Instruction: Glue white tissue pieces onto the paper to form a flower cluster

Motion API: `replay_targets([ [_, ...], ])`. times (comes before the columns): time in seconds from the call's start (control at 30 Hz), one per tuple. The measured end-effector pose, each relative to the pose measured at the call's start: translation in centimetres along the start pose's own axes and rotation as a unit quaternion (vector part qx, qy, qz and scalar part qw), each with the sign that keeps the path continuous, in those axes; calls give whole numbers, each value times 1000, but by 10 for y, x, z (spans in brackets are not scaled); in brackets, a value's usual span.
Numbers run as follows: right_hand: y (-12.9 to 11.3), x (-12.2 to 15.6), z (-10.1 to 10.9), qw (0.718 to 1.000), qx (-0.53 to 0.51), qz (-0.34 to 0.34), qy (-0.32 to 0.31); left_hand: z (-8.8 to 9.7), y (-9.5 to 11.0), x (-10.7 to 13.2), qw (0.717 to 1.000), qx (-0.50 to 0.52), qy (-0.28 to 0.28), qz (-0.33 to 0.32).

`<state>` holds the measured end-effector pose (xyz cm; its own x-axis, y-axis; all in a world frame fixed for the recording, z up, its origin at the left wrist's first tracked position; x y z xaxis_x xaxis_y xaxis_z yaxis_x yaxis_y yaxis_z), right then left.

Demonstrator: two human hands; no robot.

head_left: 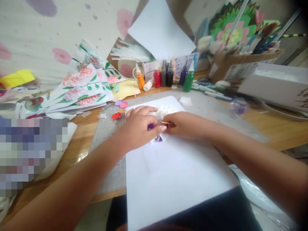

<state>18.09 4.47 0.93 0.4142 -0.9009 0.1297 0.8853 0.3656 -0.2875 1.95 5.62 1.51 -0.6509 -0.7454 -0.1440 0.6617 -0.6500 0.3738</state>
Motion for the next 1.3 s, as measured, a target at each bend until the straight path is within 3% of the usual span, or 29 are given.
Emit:
replay_targets([
  [0.17,-3,6,-5,1000,13,2,29,-2,0,-2,999,17,-21,26],
  [0.57,-5,12,-12,998,27,-15,57,-2,5,1,998,13,-63,3],
  [0.73,-3,17,-8,998,-14,0,60,-4,1,-1,997,16,-71,3],
  [0.87,4,34,6,973,-102,74,194,-3,-2,-1,997,25,-69,4],
  [0.93,8,44,12,952,-142,68,261,-3,-2,-1,997,28,-74,-2],
  [1.0,9,52,13,941,-173,58,284,-3,-2,-2,996,30,-82,-4],
  [1.2,2,48,-7,943,-229,123,209,-3,-2,-2,996,25,-84,-5],
  [1.3,2,41,-16,944,-223,136,202,-3,-2,-2,996,19,-91,6],
])
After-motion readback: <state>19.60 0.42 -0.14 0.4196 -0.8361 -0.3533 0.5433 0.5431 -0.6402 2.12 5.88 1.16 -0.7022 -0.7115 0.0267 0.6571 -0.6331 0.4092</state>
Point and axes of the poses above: each hand's wrist, its own x-axis away from the middle knuckle, its own z-axis out of the back of the hand, y = z × x, the point moved 1 cm from there along -x, towards the middle knuckle, and after that the axes turned 8 degrees about x, right-handed, at the moved point
